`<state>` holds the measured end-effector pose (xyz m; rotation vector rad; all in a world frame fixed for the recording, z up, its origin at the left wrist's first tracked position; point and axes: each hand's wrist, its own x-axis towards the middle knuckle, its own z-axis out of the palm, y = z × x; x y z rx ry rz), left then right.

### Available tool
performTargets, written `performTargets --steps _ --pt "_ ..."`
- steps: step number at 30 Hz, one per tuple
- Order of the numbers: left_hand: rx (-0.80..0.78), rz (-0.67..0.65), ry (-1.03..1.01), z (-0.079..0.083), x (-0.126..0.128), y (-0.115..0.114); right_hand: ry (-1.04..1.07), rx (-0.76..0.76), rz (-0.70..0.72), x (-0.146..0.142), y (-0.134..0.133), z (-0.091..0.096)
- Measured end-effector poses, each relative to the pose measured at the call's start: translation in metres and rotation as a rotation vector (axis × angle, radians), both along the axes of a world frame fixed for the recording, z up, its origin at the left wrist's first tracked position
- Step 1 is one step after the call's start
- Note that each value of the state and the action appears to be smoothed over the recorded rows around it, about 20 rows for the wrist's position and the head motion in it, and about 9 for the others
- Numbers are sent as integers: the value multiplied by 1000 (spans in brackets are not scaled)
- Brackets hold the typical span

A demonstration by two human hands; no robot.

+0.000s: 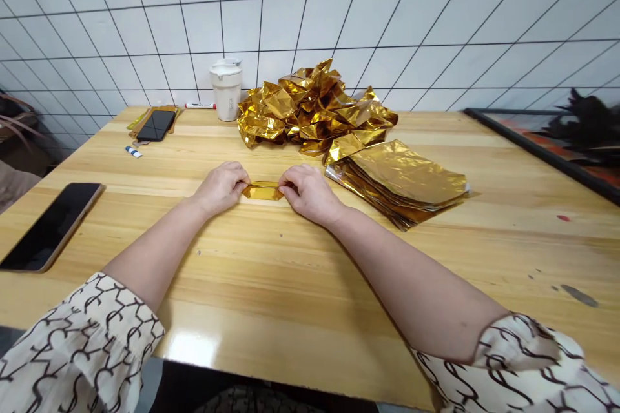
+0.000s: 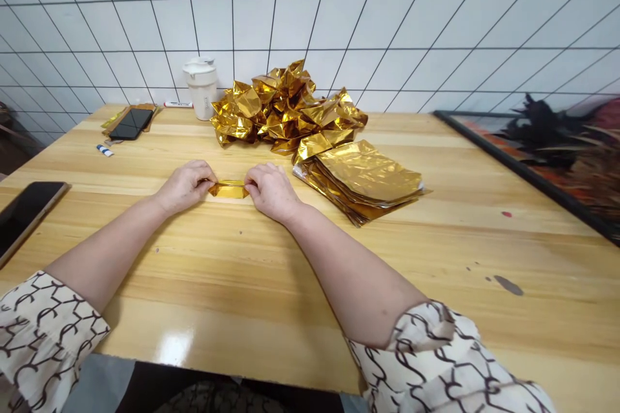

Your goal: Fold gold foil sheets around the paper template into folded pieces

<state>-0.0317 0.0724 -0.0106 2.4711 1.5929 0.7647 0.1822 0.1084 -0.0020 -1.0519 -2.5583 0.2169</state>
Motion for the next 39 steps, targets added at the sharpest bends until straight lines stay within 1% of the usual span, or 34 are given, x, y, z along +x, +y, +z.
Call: performTargets --steps 6,9,12,17,21,26,33,36,39 --pt "24 -48 189 5 9 -12 -149 119 67 -1 -5 2" --pt "-25 -51 288 10 16 -17 -205 128 78 -3 -8 4" --pt "-85 -47 334 15 18 -16 -257 139 80 -5 -9 7" --pt "-112 -58 342 19 18 -8 -351 176 58 -13 -10 12" --pt "-92 -50 349 15 23 -8 -405 201 49 -18 -11 13" --pt "-56 -42 321 9 25 -13 -389 231 47 -12 -15 12" --pt "-75 -22 268 9 10 -21 -357 204 40 2 -18 11" --pt "-35 -17 198 4 4 -25 -314 197 27 5 -18 8" --pt "9 -6 153 -1 4 -28 -303 201 29 6 -18 6"
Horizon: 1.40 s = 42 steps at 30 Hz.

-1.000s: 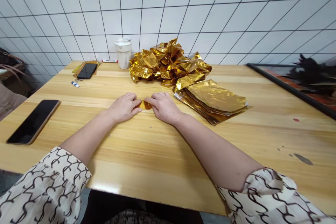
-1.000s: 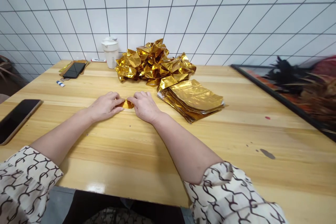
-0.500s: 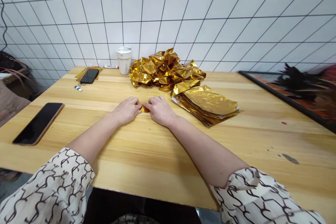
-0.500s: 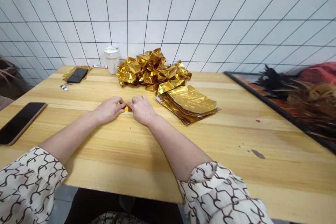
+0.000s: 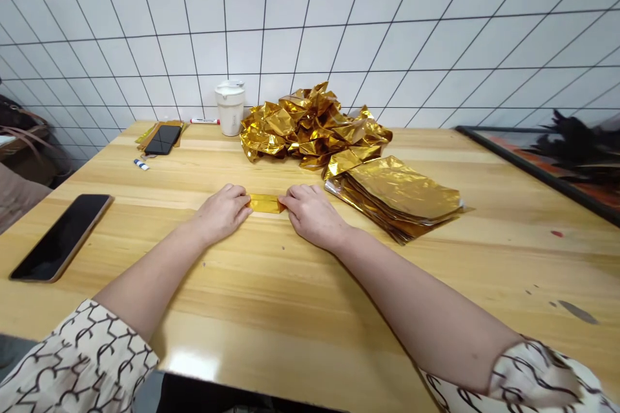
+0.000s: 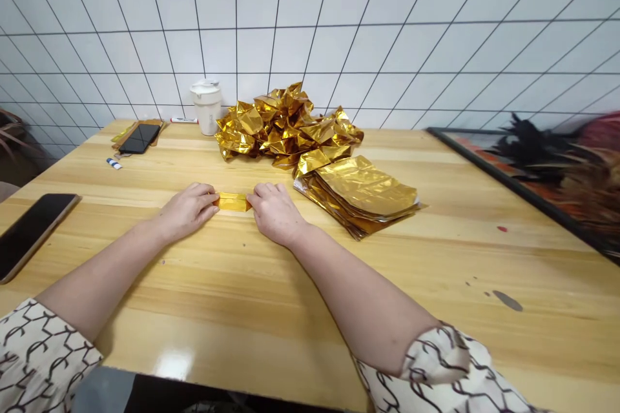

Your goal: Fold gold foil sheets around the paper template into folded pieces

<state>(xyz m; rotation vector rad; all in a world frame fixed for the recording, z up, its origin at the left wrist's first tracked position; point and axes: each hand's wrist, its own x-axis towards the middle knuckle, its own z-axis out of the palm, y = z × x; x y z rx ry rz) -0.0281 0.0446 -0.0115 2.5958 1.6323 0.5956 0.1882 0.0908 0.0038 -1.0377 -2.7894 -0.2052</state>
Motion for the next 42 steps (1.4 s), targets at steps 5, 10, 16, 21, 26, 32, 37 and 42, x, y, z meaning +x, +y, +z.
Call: performTargets --steps 5,10,16,21,26,32,37,42 --pt "39 -28 -14 -4 9 -1 -51 58 32 -1 -1 -2" --pt "3 -88 36 -4 17 -3 -78 97 38 -1 -3 -3" --pt "-21 -83 54 -3 22 -5 18 45 48 -8 -10 -5" --pt "-8 -87 68 -3 21 -3 85 -52 105 -23 -20 -7" --pt "19 -111 73 -2 18 -1 56 -98 58 -27 -22 -2" --pt "35 -73 93 0 11 0 64 -91 59 -20 -18 0" --pt "23 -51 84 4 10 1 79 -71 76 -12 -15 -1" --pt "19 -37 57 4 12 1 61 -62 27 -2 -15 0"
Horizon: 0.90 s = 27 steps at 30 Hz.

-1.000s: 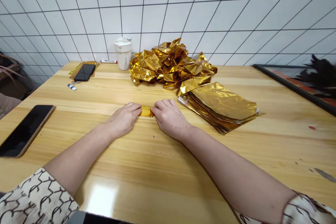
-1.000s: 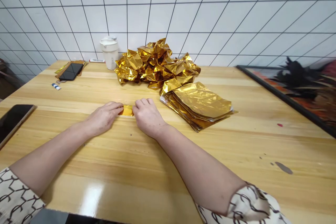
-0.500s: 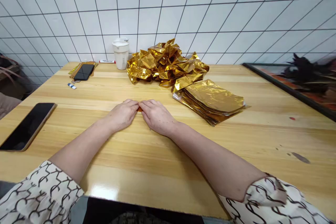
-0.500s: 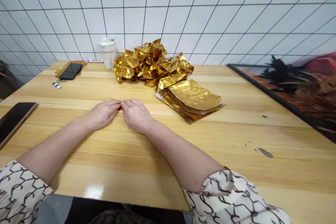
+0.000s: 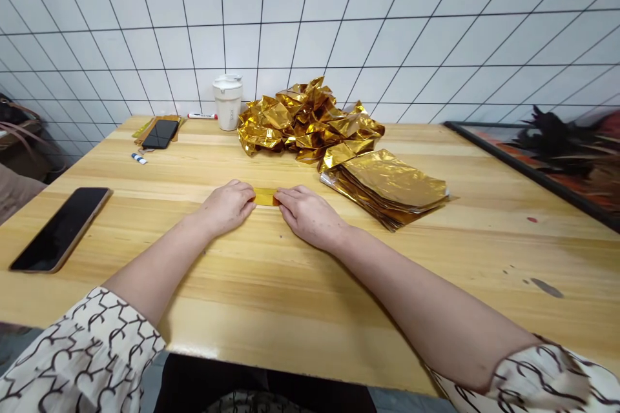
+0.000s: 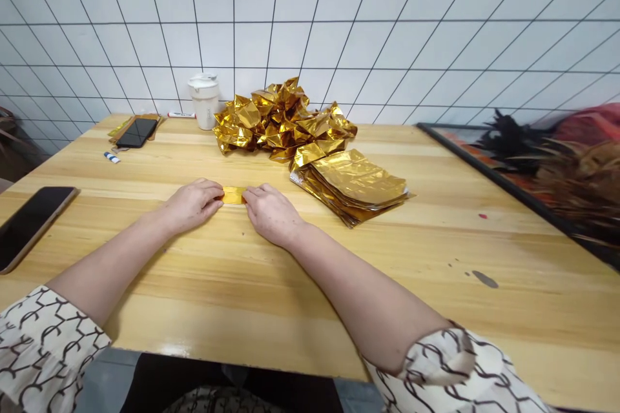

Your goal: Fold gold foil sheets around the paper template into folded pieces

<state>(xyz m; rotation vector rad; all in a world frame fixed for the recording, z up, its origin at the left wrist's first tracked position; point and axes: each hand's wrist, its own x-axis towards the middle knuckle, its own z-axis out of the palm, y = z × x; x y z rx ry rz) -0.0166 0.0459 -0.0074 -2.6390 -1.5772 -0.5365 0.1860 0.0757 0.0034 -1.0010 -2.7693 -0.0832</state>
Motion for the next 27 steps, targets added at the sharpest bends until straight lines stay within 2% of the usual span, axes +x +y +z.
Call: performTargets --steps 14,22,27 --pt "-16 43 -95 -3 -12 2 51 -60 -146 6 -3 2" --pt "-21 51 12 0 -8 -1 4 -51 -199 2 -2 3" --pt "-10 66 144 3 -5 -2 -54 -14 -159 0 0 6"
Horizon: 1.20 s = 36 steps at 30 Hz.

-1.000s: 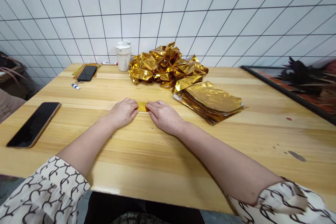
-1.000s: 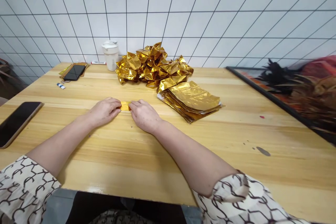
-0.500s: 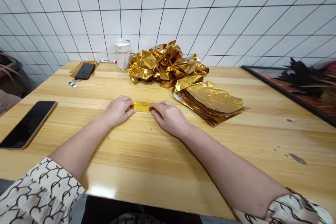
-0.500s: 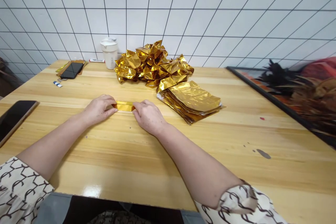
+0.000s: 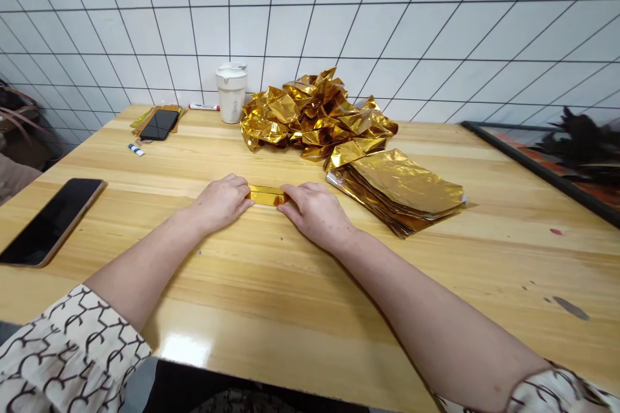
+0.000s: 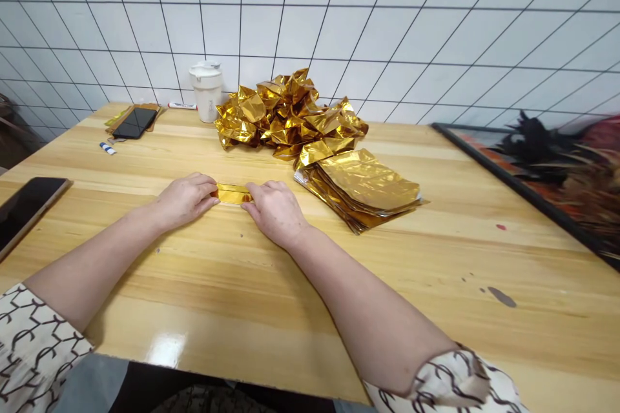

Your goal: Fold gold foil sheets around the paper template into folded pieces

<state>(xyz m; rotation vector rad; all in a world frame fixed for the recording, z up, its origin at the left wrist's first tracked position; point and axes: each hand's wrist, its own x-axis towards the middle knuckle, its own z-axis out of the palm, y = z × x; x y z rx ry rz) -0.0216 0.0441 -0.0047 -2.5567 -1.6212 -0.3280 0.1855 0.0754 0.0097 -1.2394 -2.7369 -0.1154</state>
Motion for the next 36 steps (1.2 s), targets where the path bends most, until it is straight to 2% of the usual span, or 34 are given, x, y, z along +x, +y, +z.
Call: performTargets --steps 7,13,24,27,32,36 --pt "38 -57 113 3 3 -1 -47 128 130 1 0 -5" --pt "60 -50 62 1 2 -1 61 186 154 5 7 -14" --pt "3 22 -300 -5 -2 6 263 69 83 7 11 -19" --pt "-18 77 -384 -6 -2 9 337 32 44 7 12 -20" --pt "-47 192 -463 -8 -2 12 413 -48 -53 6 18 -23" --pt "-25 235 -438 -10 -5 13 410 -78 -83 6 20 -25"
